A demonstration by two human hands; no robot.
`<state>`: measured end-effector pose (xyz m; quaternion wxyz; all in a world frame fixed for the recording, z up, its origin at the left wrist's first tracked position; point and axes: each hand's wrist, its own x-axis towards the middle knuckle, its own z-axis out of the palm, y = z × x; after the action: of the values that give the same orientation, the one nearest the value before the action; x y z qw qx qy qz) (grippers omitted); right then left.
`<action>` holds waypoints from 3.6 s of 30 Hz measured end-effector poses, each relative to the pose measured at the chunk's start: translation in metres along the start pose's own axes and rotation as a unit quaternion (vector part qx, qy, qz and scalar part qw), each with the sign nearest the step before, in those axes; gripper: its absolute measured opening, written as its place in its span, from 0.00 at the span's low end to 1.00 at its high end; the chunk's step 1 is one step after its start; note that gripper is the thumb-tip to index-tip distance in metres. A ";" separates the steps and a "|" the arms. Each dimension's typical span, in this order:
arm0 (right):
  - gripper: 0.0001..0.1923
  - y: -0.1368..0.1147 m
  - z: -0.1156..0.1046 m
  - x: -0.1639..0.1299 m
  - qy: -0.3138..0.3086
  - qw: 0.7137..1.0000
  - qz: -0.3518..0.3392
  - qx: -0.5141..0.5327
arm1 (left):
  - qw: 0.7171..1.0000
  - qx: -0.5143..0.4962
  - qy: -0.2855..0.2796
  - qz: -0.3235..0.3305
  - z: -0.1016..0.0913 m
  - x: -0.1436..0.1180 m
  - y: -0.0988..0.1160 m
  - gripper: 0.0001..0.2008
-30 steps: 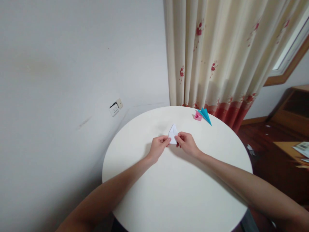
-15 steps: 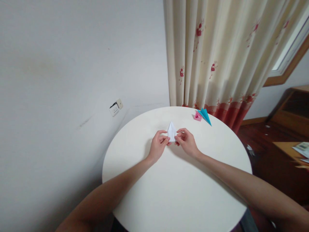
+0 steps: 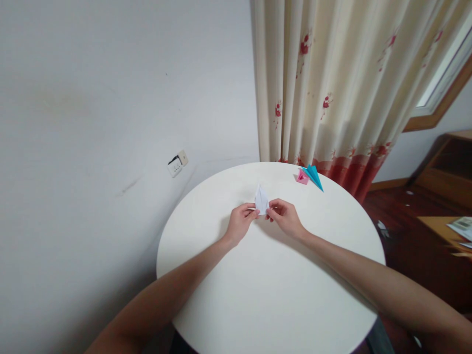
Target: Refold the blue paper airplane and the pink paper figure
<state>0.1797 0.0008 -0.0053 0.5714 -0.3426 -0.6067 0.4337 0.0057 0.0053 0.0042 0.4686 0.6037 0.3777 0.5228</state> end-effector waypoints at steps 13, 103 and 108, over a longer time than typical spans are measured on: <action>0.14 0.000 0.000 0.000 0.015 0.999 0.017 0.033 | 1.000 -0.014 -0.009 -0.009 0.001 -0.002 -0.001 0.13; 0.12 -0.015 -0.007 -0.001 -0.034 0.999 -0.006 0.022 | 0.996 -0.087 -0.017 -0.012 0.005 -0.010 0.017 0.18; 0.09 -0.021 -0.010 0.000 -0.067 0.996 -0.036 0.043 | 0.996 -0.084 -0.013 -0.011 0.003 -0.009 0.018 0.15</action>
<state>0.1911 -0.0060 0.0139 0.5587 -0.2660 -0.6365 0.4604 0.0065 -0.0083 0.0186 0.5282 0.5644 0.3327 0.5401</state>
